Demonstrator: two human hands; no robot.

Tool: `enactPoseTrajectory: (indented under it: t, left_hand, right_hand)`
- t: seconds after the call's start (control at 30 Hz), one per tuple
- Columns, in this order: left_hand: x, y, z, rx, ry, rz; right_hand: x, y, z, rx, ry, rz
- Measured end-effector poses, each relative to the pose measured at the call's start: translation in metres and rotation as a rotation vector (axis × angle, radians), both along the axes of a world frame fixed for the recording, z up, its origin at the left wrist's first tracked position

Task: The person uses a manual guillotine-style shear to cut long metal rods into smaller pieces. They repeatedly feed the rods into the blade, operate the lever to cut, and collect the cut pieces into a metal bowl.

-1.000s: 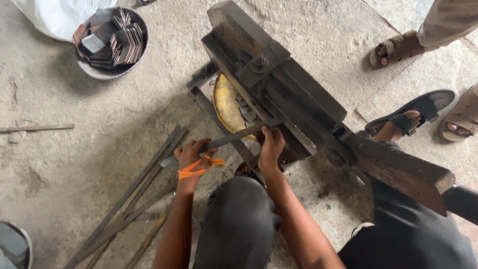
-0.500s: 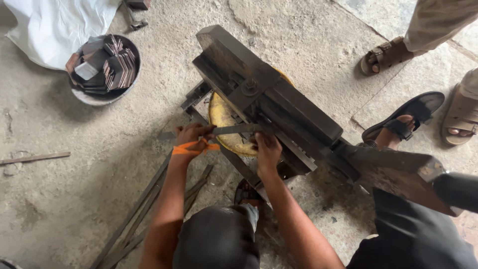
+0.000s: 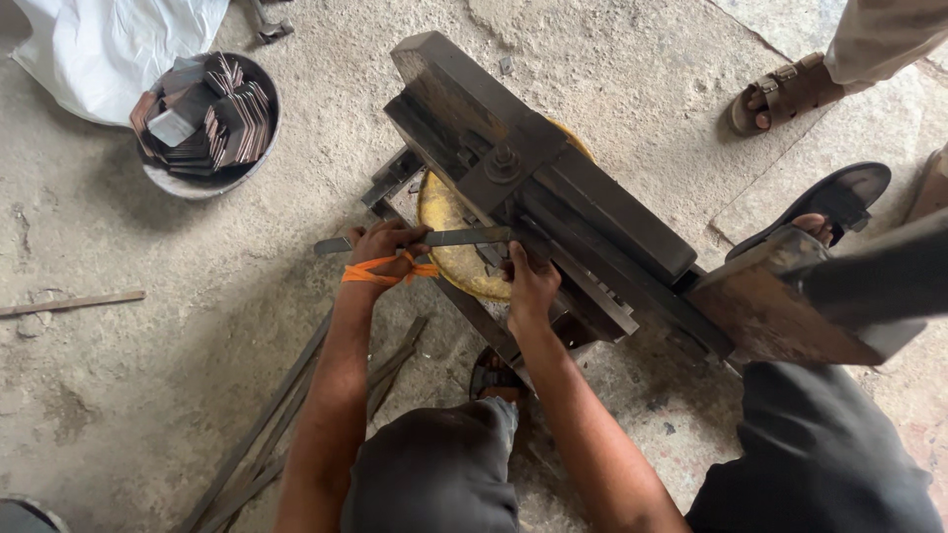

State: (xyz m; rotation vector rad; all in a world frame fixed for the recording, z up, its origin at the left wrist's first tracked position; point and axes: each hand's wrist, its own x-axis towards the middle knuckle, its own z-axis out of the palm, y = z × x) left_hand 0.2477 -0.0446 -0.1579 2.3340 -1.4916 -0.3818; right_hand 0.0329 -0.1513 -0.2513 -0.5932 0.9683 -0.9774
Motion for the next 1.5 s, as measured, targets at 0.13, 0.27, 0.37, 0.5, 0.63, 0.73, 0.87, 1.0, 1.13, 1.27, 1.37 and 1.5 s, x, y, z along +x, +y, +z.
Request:
enactPoseTrajectory:
  t: [0.13, 0.27, 0.37, 0.5, 0.63, 0.73, 0.87, 1.0, 1.13, 1.27, 1.37, 1.5]
  left_hand:
    - [0.002, -0.001, 0.001, 0.026, 0.002, 0.008]
    - [0.002, 0.0, 0.003, 0.011, -0.024, 0.012]
    - [0.003, 0.0, 0.003, 0.027, -0.024, -0.001]
    - [0.003, 0.001, 0.0, 0.0, -0.024, -0.005]
    - [0.004, 0.001, -0.003, -0.027, -0.028, 0.006]
    - [0.004, 0.002, -0.002, 0.003, -0.009, 0.019]
    - [-0.002, 0.001, 0.008, -0.051, -0.06, 0.016]
    - [-0.006, -0.001, 0.027, 0.02, -0.092, 0.02]
    - [-0.008, 0.004, 0.038, 0.066, -0.066, 0.014]
    - [-0.008, 0.008, 0.033, 0.01, -0.049, 0.0]
    - [-0.005, 0.008, 0.027, -0.012, -0.032, 0.015]
    - [-0.004, 0.008, 0.028, -0.068, -0.05, 0.025]
  right_hand:
    - [0.004, -0.001, 0.0, 0.0, 0.002, -0.004]
    - [0.008, -0.002, -0.002, 0.015, 0.015, -0.008]
    - [0.007, -0.002, -0.002, 0.032, 0.054, 0.007]
    - [0.006, -0.002, -0.001, 0.017, 0.035, 0.011]
    - [0.005, -0.002, 0.001, -0.041, -0.053, 0.004]
    - [0.002, -0.001, 0.003, -0.033, -0.039, 0.061]
    - [-0.001, -0.001, 0.004, -0.022, -0.031, 0.067]
    - [-0.001, -0.002, 0.002, -0.003, -0.001, 0.049]
    - [-0.001, 0.0, 0.0, -0.038, -0.058, 0.057]
    - [-0.007, 0.001, 0.002, -0.053, -0.026, 0.11]
    - [-0.01, 0.004, 0.008, -0.059, -0.027, 0.186]
    - [-0.01, 0.004, 0.016, -0.031, -0.011, 0.243]
